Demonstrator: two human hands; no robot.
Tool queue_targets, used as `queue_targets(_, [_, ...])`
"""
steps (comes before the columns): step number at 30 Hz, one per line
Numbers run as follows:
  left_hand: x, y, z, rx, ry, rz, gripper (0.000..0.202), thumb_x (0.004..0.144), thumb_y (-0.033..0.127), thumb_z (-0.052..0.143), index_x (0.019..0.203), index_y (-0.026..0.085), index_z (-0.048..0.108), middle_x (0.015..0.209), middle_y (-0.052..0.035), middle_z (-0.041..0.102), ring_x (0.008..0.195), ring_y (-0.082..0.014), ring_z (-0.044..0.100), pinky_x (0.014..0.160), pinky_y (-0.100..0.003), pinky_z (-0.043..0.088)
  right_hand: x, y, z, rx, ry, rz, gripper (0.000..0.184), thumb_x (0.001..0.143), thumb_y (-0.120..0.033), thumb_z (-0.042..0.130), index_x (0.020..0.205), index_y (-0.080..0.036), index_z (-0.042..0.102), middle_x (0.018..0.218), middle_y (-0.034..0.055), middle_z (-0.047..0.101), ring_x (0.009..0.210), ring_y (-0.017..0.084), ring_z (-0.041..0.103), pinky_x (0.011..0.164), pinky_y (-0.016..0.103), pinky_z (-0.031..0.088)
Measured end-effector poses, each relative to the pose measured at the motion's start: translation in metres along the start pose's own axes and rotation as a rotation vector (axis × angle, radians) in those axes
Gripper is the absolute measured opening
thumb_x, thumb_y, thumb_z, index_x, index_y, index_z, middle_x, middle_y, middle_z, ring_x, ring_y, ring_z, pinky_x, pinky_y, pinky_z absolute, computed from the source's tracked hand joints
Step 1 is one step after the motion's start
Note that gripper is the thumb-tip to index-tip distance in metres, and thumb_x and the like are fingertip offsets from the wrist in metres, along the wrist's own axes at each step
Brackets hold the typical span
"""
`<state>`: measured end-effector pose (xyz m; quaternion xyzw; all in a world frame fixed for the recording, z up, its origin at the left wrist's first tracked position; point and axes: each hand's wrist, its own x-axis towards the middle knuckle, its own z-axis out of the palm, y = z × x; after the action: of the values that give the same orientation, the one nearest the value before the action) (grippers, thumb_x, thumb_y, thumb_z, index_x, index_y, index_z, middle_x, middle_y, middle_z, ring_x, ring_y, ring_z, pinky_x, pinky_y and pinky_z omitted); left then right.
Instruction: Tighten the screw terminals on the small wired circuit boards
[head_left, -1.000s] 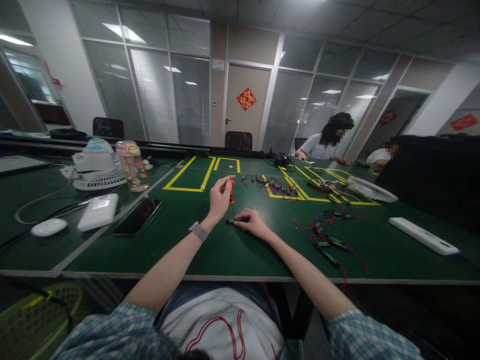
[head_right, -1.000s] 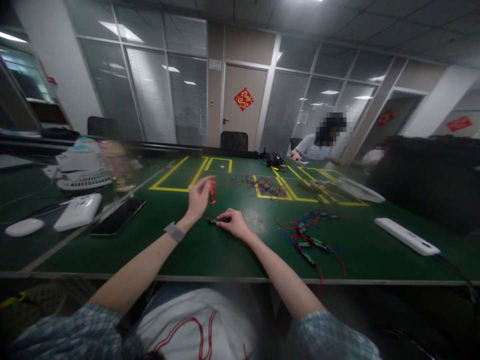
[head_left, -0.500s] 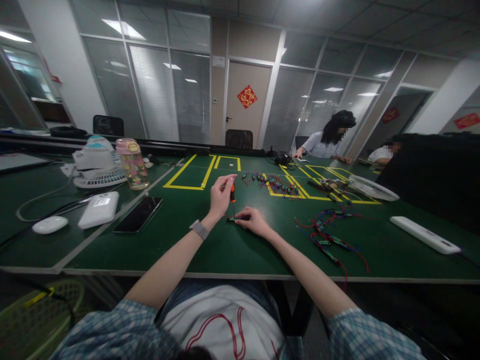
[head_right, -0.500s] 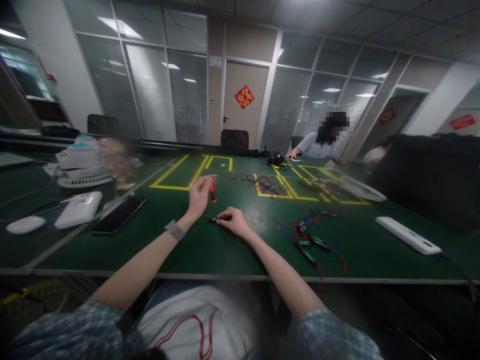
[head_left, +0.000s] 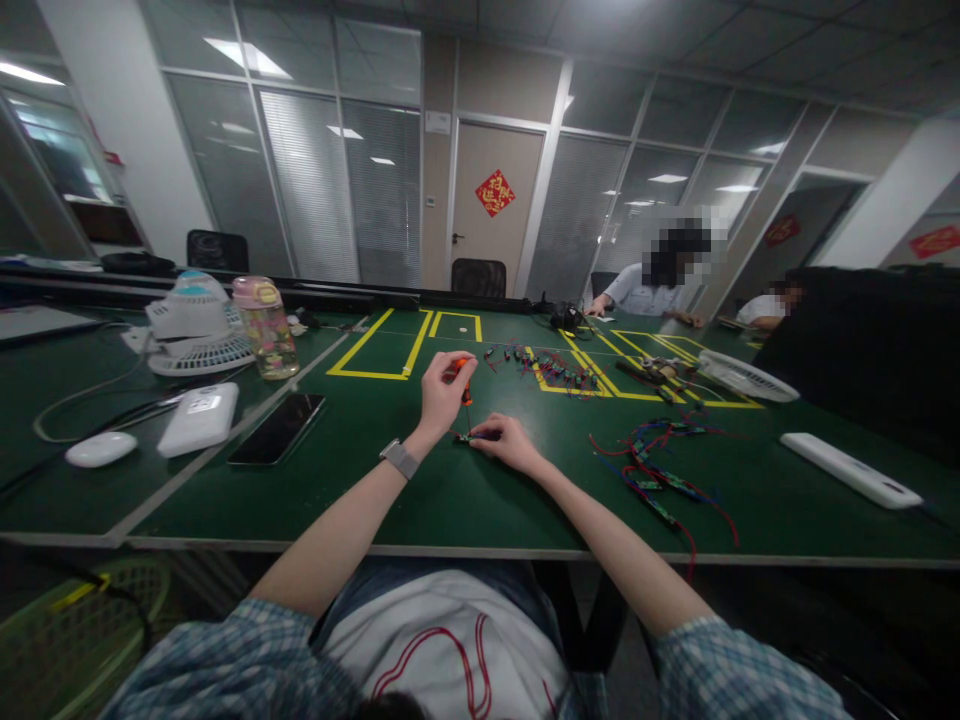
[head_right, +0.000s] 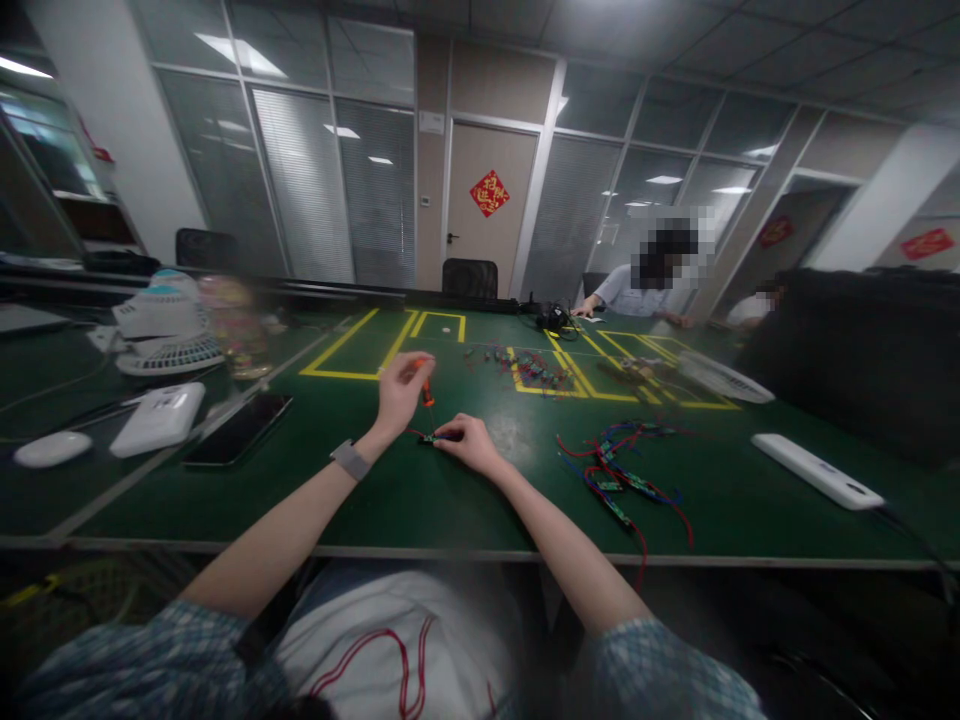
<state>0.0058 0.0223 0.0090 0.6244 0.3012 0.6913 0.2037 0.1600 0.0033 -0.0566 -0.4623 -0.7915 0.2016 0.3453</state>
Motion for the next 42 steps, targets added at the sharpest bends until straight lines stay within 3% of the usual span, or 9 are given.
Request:
queue_targets(4, [-0.002,0.004,0.000,-0.032,-0.037,-0.015,0.025,0.093,0.028,0.046,0.100,0.020,0.068,0.101,-0.0051,0.066,0.092,-0.0156,0.062,0.078,-0.026,0.049,0.000,-0.002,-0.001,0.008,-0.001,0.004,0.015,0.074,-0.019,0.072,0.089,-0.017,0.077,0.079,0.0031,0.063,0.069,0.012,0.057,0.068,0.025,0.045])
queue_targets(15, [-0.003,0.000,0.001,0.037,0.004,0.026,0.015,0.087,0.031,0.059,0.094,0.021,0.067,0.095,-0.0048,0.059,0.082,-0.0138,0.058,0.070,-0.024,0.049,0.000,0.002,0.000,0.005,-0.006,-0.011,0.016,0.074,-0.019,0.072,0.089,-0.017,0.076,0.079,0.0032,0.063,0.071,0.013,0.057,0.068,0.025,0.045])
queue_targets(21, [-0.003,0.003,0.001,0.046,-0.007,0.034,0.026,0.093,0.025,0.043,0.103,0.021,0.067,0.097,-0.0049,0.062,0.087,-0.0152,0.058,0.078,-0.027,0.048,0.000,0.003,0.001,0.014,-0.001,-0.010,0.016,0.074,-0.020,0.072,0.090,-0.017,0.076,0.079,0.0032,0.063,0.069,0.012,0.056,0.067,0.025,0.044])
queue_targets(26, [-0.005,0.003,0.003,0.042,-0.013,0.034,0.021,0.091,0.027,0.049,0.102,0.021,0.066,0.094,-0.0047,0.060,0.081,-0.0141,0.057,0.070,-0.024,0.047,0.000,0.002,0.000,0.011,-0.005,-0.013,0.016,0.074,-0.020,0.073,0.090,-0.017,0.076,0.079,0.0034,0.063,0.072,0.013,0.057,0.068,0.025,0.044])
queue_targets(31, [-0.007,0.003,0.003,0.071,0.000,0.051,0.015,0.088,0.028,0.056,0.097,0.021,0.066,0.097,-0.0054,0.058,0.088,-0.0149,0.057,0.072,-0.023,0.048,0.000,0.002,0.000,0.009,-0.002,-0.020,0.016,0.074,-0.019,0.073,0.089,-0.017,0.077,0.078,0.0036,0.063,0.072,0.013,0.057,0.069,0.025,0.044])
queue_targets(37, [-0.008,0.007,0.004,0.031,-0.036,0.056,0.025,0.095,0.028,0.043,0.102,0.022,0.066,0.101,-0.0058,0.062,0.094,-0.0166,0.059,0.077,-0.027,0.049,0.000,0.004,0.001,-0.003,0.008,-0.027,0.015,0.074,-0.019,0.073,0.089,-0.018,0.076,0.078,0.0031,0.063,0.070,0.013,0.056,0.069,0.025,0.045])
queue_targets(42, [-0.010,0.009,0.005,0.028,-0.040,0.057,0.022,0.093,0.029,0.047,0.105,0.023,0.065,0.099,-0.0056,0.062,0.088,-0.0155,0.060,0.074,-0.026,0.049,0.000,0.004,0.001,0.008,-0.004,-0.027,0.016,0.074,-0.019,0.072,0.090,-0.017,0.076,0.079,0.0036,0.063,0.070,0.013,0.057,0.068,0.025,0.045])
